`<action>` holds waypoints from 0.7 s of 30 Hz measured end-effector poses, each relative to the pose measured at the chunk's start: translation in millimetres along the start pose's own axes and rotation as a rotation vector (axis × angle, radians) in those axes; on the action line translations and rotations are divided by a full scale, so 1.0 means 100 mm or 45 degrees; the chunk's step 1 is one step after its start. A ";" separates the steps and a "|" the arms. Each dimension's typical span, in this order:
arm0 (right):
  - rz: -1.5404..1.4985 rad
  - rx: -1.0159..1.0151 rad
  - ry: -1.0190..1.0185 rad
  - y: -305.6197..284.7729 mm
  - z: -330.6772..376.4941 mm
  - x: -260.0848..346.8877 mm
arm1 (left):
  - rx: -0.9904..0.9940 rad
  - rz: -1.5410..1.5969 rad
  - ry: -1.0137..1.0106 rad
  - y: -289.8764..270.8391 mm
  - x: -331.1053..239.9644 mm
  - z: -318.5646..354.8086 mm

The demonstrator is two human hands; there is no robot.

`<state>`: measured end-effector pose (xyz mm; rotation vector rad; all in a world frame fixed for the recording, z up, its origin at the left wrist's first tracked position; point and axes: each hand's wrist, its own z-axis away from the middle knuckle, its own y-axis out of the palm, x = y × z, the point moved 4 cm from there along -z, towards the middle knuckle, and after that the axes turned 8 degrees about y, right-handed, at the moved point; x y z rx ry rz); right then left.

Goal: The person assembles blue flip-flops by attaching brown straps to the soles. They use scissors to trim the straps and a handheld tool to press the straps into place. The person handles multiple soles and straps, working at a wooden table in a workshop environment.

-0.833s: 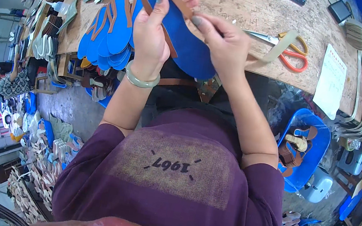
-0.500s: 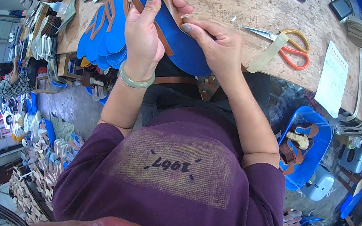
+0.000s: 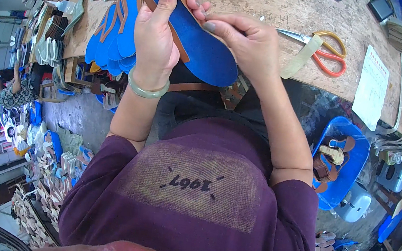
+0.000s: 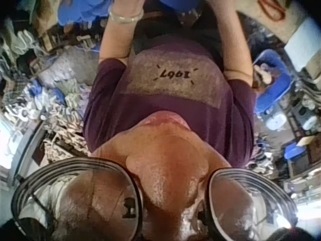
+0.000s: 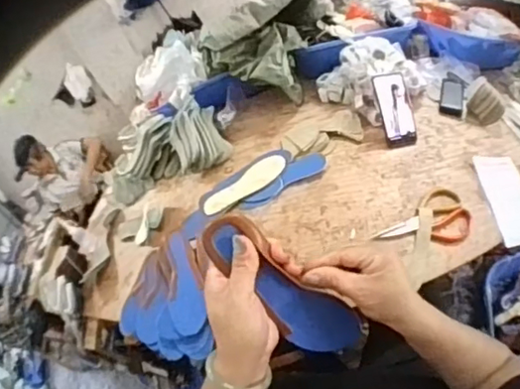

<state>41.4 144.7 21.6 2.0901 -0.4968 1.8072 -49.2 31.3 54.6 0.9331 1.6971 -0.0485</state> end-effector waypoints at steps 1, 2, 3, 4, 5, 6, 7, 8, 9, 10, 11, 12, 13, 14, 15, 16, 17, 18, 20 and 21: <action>0.033 -0.018 -0.031 0.02 0.02 0.01 | 0.021 0.036 -0.002 0.01 0.00 -0.01; 0.002 -0.012 0.059 0.05 0.04 0.03 | 0.041 0.071 -0.006 0.00 0.01 0.00; 0.014 -0.003 0.105 0.06 0.05 0.03 | 0.061 0.105 -0.011 0.00 0.02 0.00; 0.026 0.006 0.150 0.07 0.06 0.03 | 0.060 0.100 -0.010 -0.02 0.04 0.00; 0.039 0.015 0.194 0.07 0.06 0.02 | 0.060 0.097 -0.007 -0.04 0.06 0.00; 0.032 0.041 0.231 0.07 0.05 0.01 | 0.059 0.093 -0.004 -0.05 0.07 0.00; 0.024 0.067 0.269 0.07 0.04 0.00 | 0.051 0.070 -0.020 -0.05 0.06 0.01; 0.015 0.093 0.307 0.07 0.03 -0.02 | 0.044 0.047 -0.036 -0.04 0.06 0.02; 0.033 0.092 0.220 0.08 0.01 -0.04 | 0.037 0.023 -0.052 -0.03 0.06 0.03; 0.051 0.091 0.133 0.09 -0.02 -0.08 | 0.045 -0.020 -0.019 -0.04 0.07 0.04; 0.072 0.089 0.047 0.10 -0.04 -0.09 | 0.052 -0.060 0.013 -0.06 0.10 0.04; 0.163 0.093 0.032 0.10 -0.03 -0.09 | 0.060 -0.100 0.045 -0.07 0.12 0.05; 0.254 0.095 0.017 0.10 -0.03 -0.06 | 0.039 -0.046 0.000 -0.05 0.14 0.08; 0.341 0.100 0.000 0.10 -0.03 -0.05 | 0.018 0.002 -0.045 0.00 0.16 0.13; 0.232 0.103 0.074 0.11 -0.03 -0.11 | -0.003 0.051 -0.089 0.02 0.18 0.15; 0.123 0.106 0.148 0.11 -0.04 -0.20 | -0.006 0.063 -0.135 -0.02 0.22 0.18; 0.015 0.110 0.225 0.13 -0.04 -0.27 | -0.013 0.076 -0.184 -0.07 0.28 0.24; -0.057 0.140 0.290 0.12 -0.05 -0.29 | -0.020 0.089 -0.233 -0.11 0.33 0.29; -0.200 0.204 0.418 0.12 -0.06 -0.30 | -0.053 0.121 -0.194 -0.17 0.35 0.27; -0.172 0.185 0.376 0.10 -0.05 -0.31 | -0.071 0.137 -0.173 -0.20 0.34 0.26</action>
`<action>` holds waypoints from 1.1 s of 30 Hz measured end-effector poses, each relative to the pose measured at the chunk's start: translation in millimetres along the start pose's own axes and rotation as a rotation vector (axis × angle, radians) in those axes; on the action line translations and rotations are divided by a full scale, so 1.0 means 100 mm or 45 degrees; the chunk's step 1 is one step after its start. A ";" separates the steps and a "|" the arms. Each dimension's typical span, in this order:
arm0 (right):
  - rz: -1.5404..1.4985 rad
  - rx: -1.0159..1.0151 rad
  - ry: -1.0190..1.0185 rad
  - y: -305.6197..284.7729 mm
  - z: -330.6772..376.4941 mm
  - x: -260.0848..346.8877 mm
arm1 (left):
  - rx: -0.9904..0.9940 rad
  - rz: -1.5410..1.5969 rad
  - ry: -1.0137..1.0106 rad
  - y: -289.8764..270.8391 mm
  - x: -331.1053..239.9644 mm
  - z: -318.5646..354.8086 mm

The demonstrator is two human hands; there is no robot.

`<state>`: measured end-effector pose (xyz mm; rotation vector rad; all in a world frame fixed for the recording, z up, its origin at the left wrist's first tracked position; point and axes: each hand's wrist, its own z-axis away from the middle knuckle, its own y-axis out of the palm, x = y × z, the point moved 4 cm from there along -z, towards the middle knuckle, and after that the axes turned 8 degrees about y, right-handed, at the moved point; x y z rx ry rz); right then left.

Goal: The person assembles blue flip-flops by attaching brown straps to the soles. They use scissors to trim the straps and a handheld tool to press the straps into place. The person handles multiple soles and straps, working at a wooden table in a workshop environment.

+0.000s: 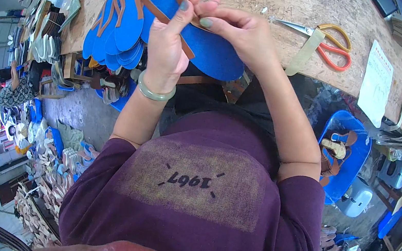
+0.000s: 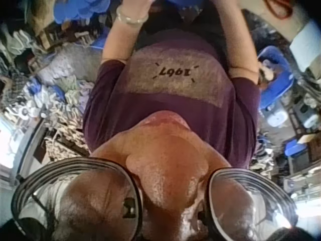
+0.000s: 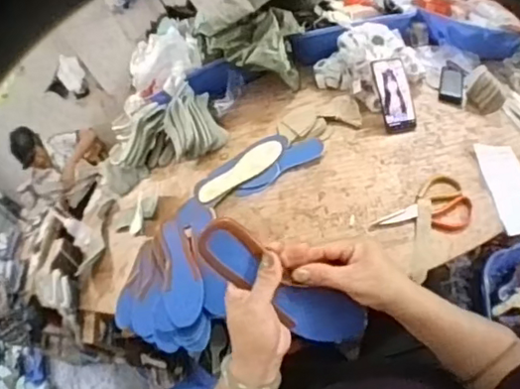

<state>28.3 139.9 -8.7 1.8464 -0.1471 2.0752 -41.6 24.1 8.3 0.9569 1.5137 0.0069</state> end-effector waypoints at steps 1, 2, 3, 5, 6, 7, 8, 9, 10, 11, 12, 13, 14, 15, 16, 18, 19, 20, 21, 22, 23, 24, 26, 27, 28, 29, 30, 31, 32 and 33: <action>0.028 -0.020 -0.041 -0.04 0.02 -0.03 | 0.002 0.052 0.037 -0.01 -0.04 -0.02; 0.056 -0.040 -0.086 -0.07 0.03 -0.04 | 0.006 0.060 0.031 0.01 -0.07 -0.02; 0.093 -0.054 -0.100 -0.07 0.06 -0.04 | 0.010 0.068 0.024 0.03 -0.11 -0.01; 0.186 -0.045 -0.128 -0.08 0.08 0.00 | 0.030 0.010 0.045 0.03 -0.13 0.00; 0.230 -0.043 -0.142 -0.08 0.08 0.03 | 0.046 -0.057 0.072 0.02 -0.14 0.00; 0.274 -0.038 -0.191 -0.08 0.08 0.05 | 0.062 -0.123 0.100 0.01 -0.15 0.00; 0.321 -0.032 -0.241 -0.07 0.06 0.08 | 0.097 -0.116 0.104 0.01 -0.14 -0.02; 0.368 -0.025 -0.292 -0.05 0.05 0.10 | 0.131 -0.109 0.109 0.00 -0.12 -0.04; 0.405 -0.031 -0.285 -0.04 0.06 0.14 | 0.165 -0.102 0.114 0.01 -0.11 -0.05; 0.443 -0.038 -0.281 -0.03 0.07 0.18 | 0.140 -0.080 0.133 0.01 -0.12 -0.05; 0.481 -0.046 -0.276 -0.02 0.07 0.21 | 0.114 -0.057 0.153 0.03 -0.12 -0.05; 0.383 -0.039 -0.194 -0.03 0.05 0.18 | 0.089 -0.035 0.172 0.05 -0.12 -0.05; 0.283 -0.028 -0.120 -0.04 0.02 0.16 | 0.025 -0.005 0.139 0.08 -0.07 -0.01; 0.182 -0.017 -0.040 -0.03 0.00 0.12 | -0.042 0.025 0.100 0.11 0.04 0.06; 0.038 0.028 -0.034 -0.01 -0.02 0.10 | -0.110 0.055 0.062 0.07 0.13 0.12; -0.254 0.107 -0.006 0.03 -0.05 0.04 | -0.022 0.080 0.048 -0.03 0.17 0.14; -0.226 0.092 0.206 -0.08 -0.07 0.01 | -0.029 0.087 0.032 -0.07 0.18 0.12; -0.187 0.050 0.163 -0.11 -0.05 -0.01 | -0.038 0.098 0.027 -0.08 0.17 0.10; -0.148 0.007 0.119 -0.12 -0.03 -0.04 | -0.044 0.075 0.057 -0.10 0.18 0.09; -0.109 -0.036 0.075 -0.12 -0.01 -0.07 | -0.050 0.082 0.077 -0.09 0.17 0.09; -0.124 -0.076 0.050 -0.13 0.00 -0.10 | -0.054 0.087 0.092 -0.07 0.14 0.10; -0.155 -0.089 0.031 -0.12 0.03 -0.12 | -0.057 0.092 0.108 -0.05 0.13 0.11; -0.218 -0.117 -0.008 -0.08 0.09 -0.15 | -0.029 0.076 0.115 -0.07 0.13 0.12; -0.230 -0.125 -0.006 -0.08 0.10 -0.17 | -0.015 0.068 0.118 -0.08 0.13 0.12; -0.242 -0.134 -0.003 -0.08 0.11 -0.20 | -0.027 0.062 0.111 -0.09 0.12 0.13; -0.253 -0.141 -0.001 -0.07 0.12 -0.21 | -0.040 0.055 0.105 -0.09 0.11 0.14; -0.195 -0.137 0.032 -0.07 0.14 -0.20 | -0.053 0.048 0.099 -0.08 0.10 0.15; -0.137 -0.132 0.066 -0.07 0.16 -0.16 | -0.082 0.043 0.091 -0.07 0.09 0.15; -0.076 -0.125 0.097 -0.08 0.17 -0.13 | -0.111 0.038 0.087 -0.05 0.07 0.15; 0.039 -0.111 0.050 -0.08 0.17 -0.08 | -0.140 0.034 0.082 -0.04 0.06 0.15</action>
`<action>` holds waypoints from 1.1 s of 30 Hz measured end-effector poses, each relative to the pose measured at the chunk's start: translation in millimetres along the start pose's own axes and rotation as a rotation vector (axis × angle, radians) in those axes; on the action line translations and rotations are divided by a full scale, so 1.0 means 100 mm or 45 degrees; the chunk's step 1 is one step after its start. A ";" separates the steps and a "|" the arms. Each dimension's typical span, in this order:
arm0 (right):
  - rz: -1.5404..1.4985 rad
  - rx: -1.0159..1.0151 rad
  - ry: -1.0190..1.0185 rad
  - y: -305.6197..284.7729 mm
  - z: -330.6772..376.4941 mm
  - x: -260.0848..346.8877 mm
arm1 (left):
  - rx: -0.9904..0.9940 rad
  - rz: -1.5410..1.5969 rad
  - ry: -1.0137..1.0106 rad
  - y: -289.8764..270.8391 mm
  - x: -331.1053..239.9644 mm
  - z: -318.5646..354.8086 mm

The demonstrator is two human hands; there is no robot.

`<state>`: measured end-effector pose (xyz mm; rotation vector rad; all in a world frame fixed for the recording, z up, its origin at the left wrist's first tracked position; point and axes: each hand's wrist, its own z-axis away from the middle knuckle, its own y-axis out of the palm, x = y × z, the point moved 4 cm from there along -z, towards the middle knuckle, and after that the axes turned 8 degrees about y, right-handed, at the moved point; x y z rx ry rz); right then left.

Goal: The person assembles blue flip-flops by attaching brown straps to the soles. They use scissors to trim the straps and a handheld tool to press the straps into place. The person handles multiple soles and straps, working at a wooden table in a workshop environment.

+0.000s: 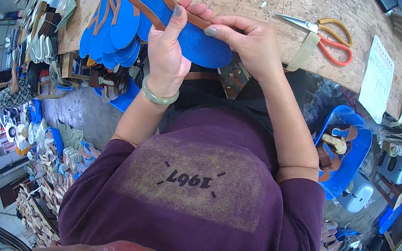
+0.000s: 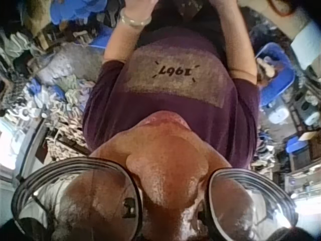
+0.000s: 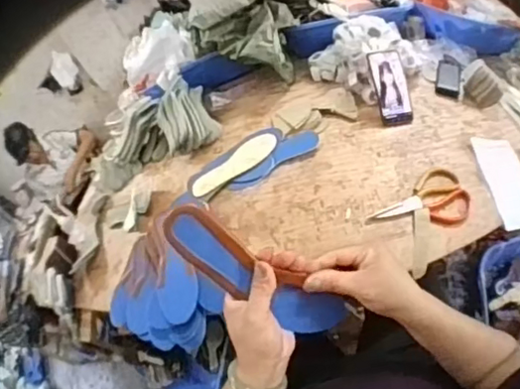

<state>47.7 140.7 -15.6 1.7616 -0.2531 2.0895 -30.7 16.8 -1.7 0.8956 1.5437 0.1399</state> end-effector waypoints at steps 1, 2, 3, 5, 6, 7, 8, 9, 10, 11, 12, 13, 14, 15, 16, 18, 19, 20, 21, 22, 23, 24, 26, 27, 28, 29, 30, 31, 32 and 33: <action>0.113 0.011 -0.052 -0.01 0.01 0.04 | 0.062 -0.025 -0.032 0.01 -0.01 0.00; 0.224 0.019 -0.103 -0.01 0.02 0.06 | 0.126 -0.052 -0.068 0.00 -0.04 0.00; 0.223 0.022 -0.104 -0.02 0.02 0.05 | 0.190 -0.079 -0.103 0.01 -0.05 0.00; 0.222 0.026 -0.113 -0.03 -0.02 0.02 | 0.283 -0.073 -0.142 -0.02 0.00 0.04; 0.150 0.047 -0.143 -0.02 -0.05 0.00 | 0.332 -0.071 -0.158 -0.03 0.03 0.05; 0.078 0.069 -0.173 0.00 -0.07 -0.04 | 0.316 -0.055 -0.149 -0.06 0.07 0.06; 0.002 0.093 -0.192 0.02 -0.08 -0.08 | 0.291 -0.041 -0.149 -0.09 0.10 0.09; -0.012 0.148 -0.098 0.02 -0.13 -0.13 | 0.266 -0.028 -0.149 -0.10 0.11 0.11; -0.027 0.203 -0.003 -0.01 -0.19 -0.18 | 0.240 -0.061 -0.205 -0.14 0.12 0.10; -0.032 0.259 0.082 -0.05 -0.24 -0.18 | 0.302 -0.094 -0.216 -0.15 0.09 0.06; -0.062 0.310 0.207 -0.10 -0.26 -0.16 | 0.364 -0.127 -0.227 -0.18 0.07 0.01; -0.077 0.340 0.066 -0.16 -0.28 -0.06 | 0.425 -0.160 -0.238 -0.20 0.04 -0.03; -0.006 0.325 0.044 -0.26 -0.30 -0.02 | 0.456 -0.240 -0.225 -0.17 -0.01 -0.06; 0.064 0.310 0.023 -0.32 -0.32 0.04 | 0.534 -0.350 -0.244 -0.15 -0.06 -0.08; 0.228 0.380 -0.021 -0.34 -0.33 0.10 | 0.613 -0.460 -0.263 -0.13 -0.10 -0.09; 0.572 0.508 -0.111 -0.37 -0.33 0.31 | 0.690 -0.650 -0.225 -0.08 -0.18 -0.12; 0.717 0.427 -0.157 -0.46 -0.38 0.35 | 0.801 -0.926 -0.108 -0.11 -0.24 -0.17; 0.869 0.329 -0.204 -0.64 -0.46 0.40 | 0.918 -1.191 0.023 -0.14 -0.32 -0.28; 1.018 0.239 -0.250 -0.84 -0.55 0.45 | 1.016 -1.462 0.160 -0.18 -0.38 -0.36; 1.179 0.141 -0.183 -1.19 -0.72 0.49 | 1.035 -1.547 0.221 -0.19 -0.40 -0.44; 1.345 0.021 -0.099 -1.50 -0.79 0.59 | 1.067 -1.611 0.286 -0.18 -0.38 -0.56; 0.952 -0.039 -0.147 -1.52 -0.73 0.77 | 1.069 -1.698 0.351 -0.16 -0.37 -0.61; 1.180 -0.234 -0.392 -1.91 -0.80 0.83 | 0.857 -1.760 0.283 -0.03 -0.31 -0.65; 1.325 -0.326 -0.719 -1.91 -0.78 0.90 | 0.735 -1.796 0.235 -0.02 -0.30 -0.64; 1.501 -0.598 -0.706 -2.03 -0.65 0.94 | 0.689 -1.815 0.237 -0.07 -0.23 -0.69; 1.592 -0.572 -0.653 -2.08 -0.57 0.92 | 0.654 -1.703 0.191 -0.11 -0.16 -0.74; 1.669 -0.537 -0.601 -2.17 -0.51 0.82 | 0.613 -1.605 0.140 -0.15 -0.11 -0.77; 1.746 -0.504 -0.547 -2.23 -0.44 0.72 | 0.575 -1.505 0.091 -0.20 -0.06 -0.80; 1.876 -0.385 -0.372 -2.08 -0.29 0.61 | 0.545 -1.246 -0.001 -0.26 -0.01 -0.81; 1.997 -0.262 -0.197 -1.91 -0.12 0.50 | 0.470 -0.989 -0.114 -0.29 0.01 -0.80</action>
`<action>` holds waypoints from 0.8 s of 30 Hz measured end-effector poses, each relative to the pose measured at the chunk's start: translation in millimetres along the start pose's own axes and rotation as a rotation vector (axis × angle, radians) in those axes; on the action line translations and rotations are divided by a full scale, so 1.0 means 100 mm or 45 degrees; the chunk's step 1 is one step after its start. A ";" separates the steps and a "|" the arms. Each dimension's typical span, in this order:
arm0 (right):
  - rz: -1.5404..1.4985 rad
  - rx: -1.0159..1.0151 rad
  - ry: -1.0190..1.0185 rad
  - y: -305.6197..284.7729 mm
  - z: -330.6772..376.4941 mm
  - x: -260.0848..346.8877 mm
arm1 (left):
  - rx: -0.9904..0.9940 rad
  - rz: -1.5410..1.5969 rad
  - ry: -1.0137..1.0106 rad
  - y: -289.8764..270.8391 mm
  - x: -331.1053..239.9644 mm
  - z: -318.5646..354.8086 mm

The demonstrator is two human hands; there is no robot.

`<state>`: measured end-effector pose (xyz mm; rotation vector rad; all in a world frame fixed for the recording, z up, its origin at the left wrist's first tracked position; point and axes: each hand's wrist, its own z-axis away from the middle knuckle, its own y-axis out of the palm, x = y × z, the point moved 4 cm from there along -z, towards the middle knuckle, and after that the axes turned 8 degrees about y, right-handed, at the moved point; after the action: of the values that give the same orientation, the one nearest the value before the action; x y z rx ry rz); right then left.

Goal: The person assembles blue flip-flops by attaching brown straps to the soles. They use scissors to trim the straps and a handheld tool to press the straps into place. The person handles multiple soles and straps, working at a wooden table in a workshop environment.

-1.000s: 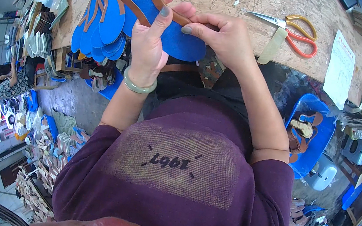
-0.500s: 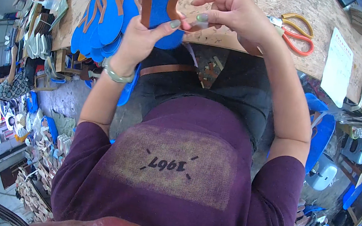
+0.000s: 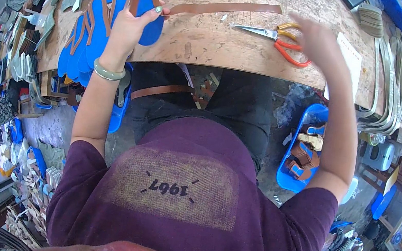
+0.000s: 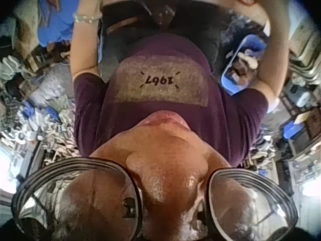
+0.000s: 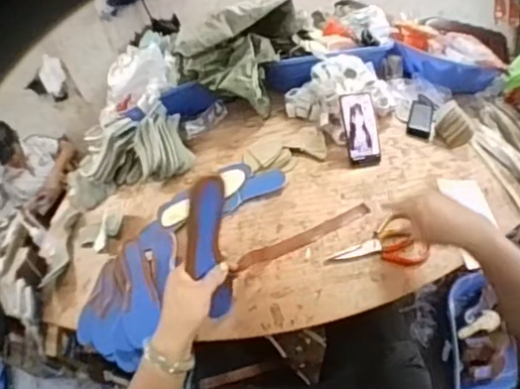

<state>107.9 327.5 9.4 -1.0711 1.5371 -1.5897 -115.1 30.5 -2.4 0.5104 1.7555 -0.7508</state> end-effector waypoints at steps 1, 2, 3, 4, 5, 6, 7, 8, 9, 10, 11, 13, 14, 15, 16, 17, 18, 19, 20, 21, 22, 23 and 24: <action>0.190 0.013 -0.036 0.08 0.15 0.08 | -0.015 0.281 -0.071 0.03 0.03 -0.01; 0.371 0.027 -0.071 0.17 0.27 0.14 | -0.026 0.555 -0.146 0.05 0.05 -0.01; 0.397 0.014 -0.137 0.21 0.35 0.19 | 0.004 0.664 -0.176 0.07 0.11 -0.04; 0.359 -0.045 -0.162 0.24 0.35 0.17 | -0.009 0.788 -0.257 0.10 0.17 -0.03; 0.312 -0.108 -0.189 0.28 0.34 0.12 | -0.025 0.902 -0.336 0.14 0.20 -0.02; 0.270 -0.178 -0.214 0.30 0.34 0.08 | -0.040 1.019 -0.407 0.18 0.24 -0.01; 0.191 -0.202 -0.243 0.26 0.35 0.02 | -0.016 1.135 -0.474 0.22 0.33 -0.02; 0.086 -0.220 -0.255 0.20 0.34 0.07 | -0.066 1.173 -0.484 0.23 0.31 0.01; -0.014 -0.238 -0.267 0.10 0.38 0.13 | -0.116 1.216 -0.489 0.25 0.27 0.03; -0.114 -0.254 -0.279 0.05 0.43 0.18 | -0.166 1.258 -0.492 0.26 0.24 0.06; -0.276 -0.316 -0.273 0.04 0.49 0.24 | -0.218 1.243 -0.469 0.26 0.22 0.08; -1.097 -0.079 -0.009 0.17 0.59 0.34 | -0.290 1.029 -0.216 0.24 0.08 0.13; -1.495 0.055 0.144 0.22 0.67 0.44 | -0.315 0.923 -0.098 0.25 0.01 0.16; -1.933 0.152 0.175 0.23 0.76 0.61 | -0.369 0.871 0.002 0.27 -0.05 0.18; -2.144 0.141 0.284 0.28 0.83 0.73 | -0.381 0.702 0.141 0.25 -0.08 0.19; -2.176 0.202 0.297 0.33 0.87 0.83 | -0.381 0.541 0.277 0.25 -0.09 0.19; -2.211 0.268 0.303 0.39 0.90 0.92 | -0.384 0.373 0.413 0.25 -0.11 0.20; -2.297 0.351 0.217 0.41 0.92 1.07 | -0.328 0.224 0.464 0.22 -0.12 0.22; -2.377 0.433 0.134 0.44 0.95 1.22 | -0.356 0.171 0.518 0.23 -0.13 0.25; -2.356 0.556 0.123 0.53 0.98 1.34 | -0.385 0.116 0.574 0.27 -0.15 0.29; -2.245 0.655 -0.051 0.48 0.99 1.44 | -0.414 0.063 0.631 0.29 -0.15 0.32; -2.135 0.777 0.027 0.50 1.01 1.47 | -0.442 0.071 0.616 0.29 -0.09 0.34; -2.021 0.895 0.104 0.53 1.03 1.50 | -0.450 -0.094 0.725 0.28 -0.08 0.36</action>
<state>131.1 144.0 -30.5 -1.8531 -0.2763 -2.7744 -69.1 24.7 -7.9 0.4424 2.3879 -0.3398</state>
